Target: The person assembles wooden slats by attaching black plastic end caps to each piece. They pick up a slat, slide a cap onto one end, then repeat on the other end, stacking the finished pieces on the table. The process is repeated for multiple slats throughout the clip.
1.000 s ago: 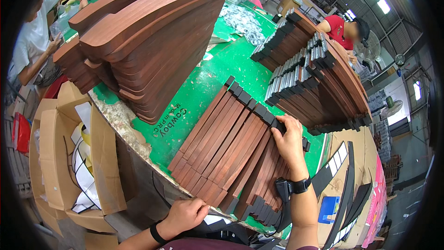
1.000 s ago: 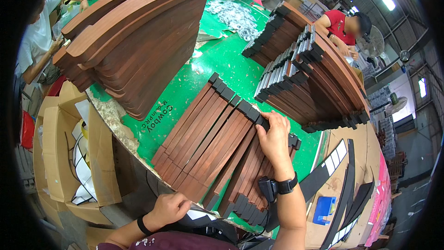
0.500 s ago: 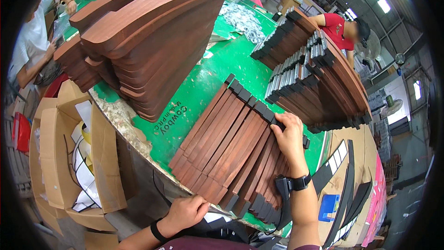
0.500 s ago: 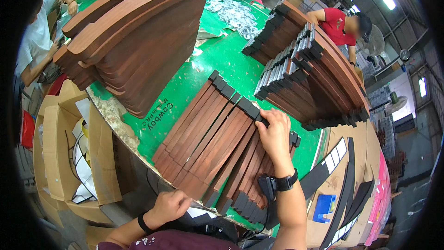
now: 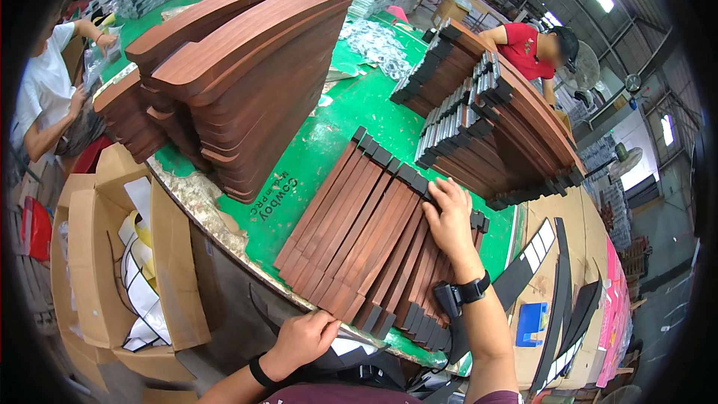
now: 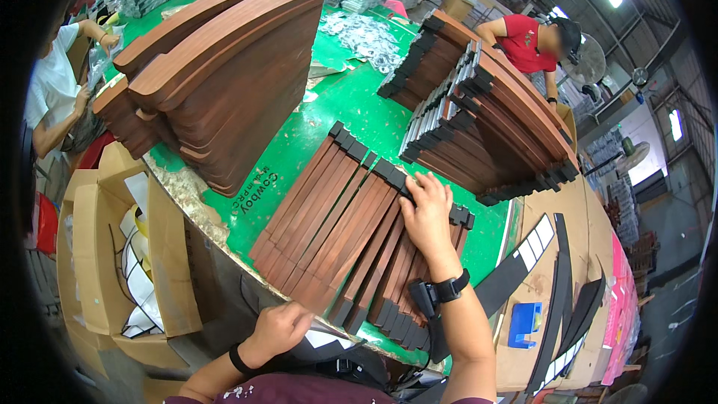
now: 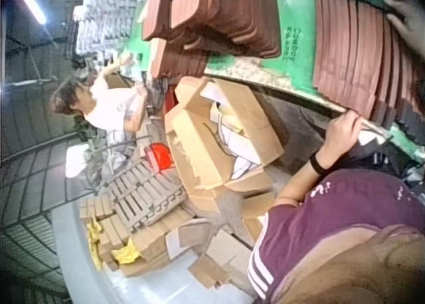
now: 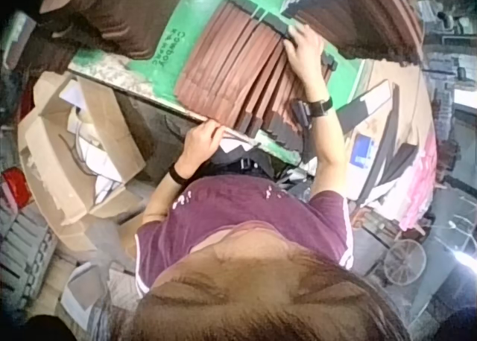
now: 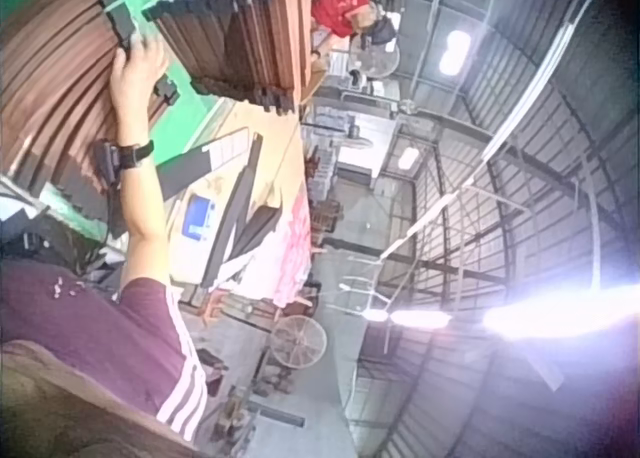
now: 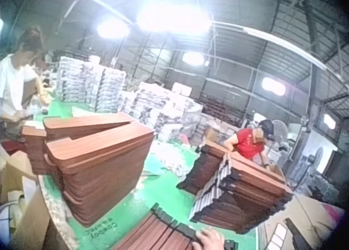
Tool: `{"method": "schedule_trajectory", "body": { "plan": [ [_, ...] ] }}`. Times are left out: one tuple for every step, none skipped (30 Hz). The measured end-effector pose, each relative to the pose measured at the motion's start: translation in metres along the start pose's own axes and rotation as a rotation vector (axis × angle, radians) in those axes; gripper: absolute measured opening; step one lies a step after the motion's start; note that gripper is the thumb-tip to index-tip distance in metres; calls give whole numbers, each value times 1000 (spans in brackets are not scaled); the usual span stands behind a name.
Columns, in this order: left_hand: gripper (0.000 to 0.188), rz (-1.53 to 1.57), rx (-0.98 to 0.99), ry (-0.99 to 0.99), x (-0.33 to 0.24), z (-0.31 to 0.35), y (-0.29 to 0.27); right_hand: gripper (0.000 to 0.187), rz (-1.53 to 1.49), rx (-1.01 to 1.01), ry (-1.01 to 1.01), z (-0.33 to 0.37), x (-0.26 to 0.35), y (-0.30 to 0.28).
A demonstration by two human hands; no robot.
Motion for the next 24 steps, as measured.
{"method": "schedule_trajectory", "body": {
  "plan": [
    [15, -9, 1, 0, 1, 1, 0, 50, 114, -2, -31, 2, 6, -2],
    [15, -15, 5, -5, 1, 3, 1, 48, 229, 2, -60, 5, 12, -4],
    [16, -19, 14, -12, 1, 4, 1, 47, 224, 8, -61, 6, 14, -3],
    [16, -23, 22, -20, 1, 5, 1, 46, 220, 15, -62, 6, 15, -1],
    [16, -24, 26, -11, 1, 2, 1, 44, 223, 7, -62, 4, 17, -6],
    [16, -24, 29, -13, 1, 1, 1, 44, 227, 17, -61, 5, 16, -6],
    [17, -24, 31, -15, 2, 2, 1, 45, 214, 25, -49, 6, 14, -6],
    [18, -29, 31, -19, 1, 3, 0, 49, 192, 56, -30, 7, 10, -3],
    [18, -19, 44, -26, -1, 2, 0, 53, 169, 87, -13, 8, 7, 0],
    [19, -10, 57, -34, -4, 0, -1, 58, 135, 123, -3, 8, 3, 2],
    [19, -3, 72, -44, -6, 0, -3, 64, 97, 160, 9, 9, -3, 3],
    [22, -7, 96, -18, -6, 3, -2, 70, 60, 197, 19, 11, -8, 4],
    [24, -11, 120, 7, -5, 7, 0, 85, -9, 220, 77, 12, -14, 2],
    [27, -14, 144, 21, -5, 12, 2, 89, -8, 148, 49, 12, -16, -3],
    [29, -24, 152, 18, -7, 17, 1, 92, -7, 77, 20, 13, -18, -8],
    [31, -34, 160, 15, -8, 22, -2, 86, 5, 31, -12, 10, -19, -13],
    [33, -45, 173, 19, -10, 25, -4, 77, 57, 26, -15, 7, -20, -17],
    [34, -46, 158, 12, -10, 28, -5, 71, 53, 40, 5, 6, -21, -16],
    [34, -46, 143, 6, -10, 32, -6, 66, 49, 54, 24, 5, -23, -14],
    [34, -47, 125, 0, -10, 34, -6, 62, 65, 72, 24, 4, -22, -11],
    [33, -50, 120, -7, -11, 35, -7, 59, 82, 89, 25, 3, -22, -9],
    [33, -54, 115, -14, -11, 35, -8, 56, 99, 106, 25, 1, -22, -6],
    [33, -53, 110, -25, -11, 36, -7, 54, 97, 113, 31, 1, -24, -4],
    [32, -59, 114, -20, -11, 36, -6, 52, 96, 120, 38, 0, -27, -2]
  ]
}}
Point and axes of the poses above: each hand's wrist, its own z-axis away from the middle knuckle, its own y-axis out of the palm, x = y × z, the point moved 5 cm from there along -z, towards the middle knuckle, and after that the axes turned 7 degrees about y, right-handed, at the moved point
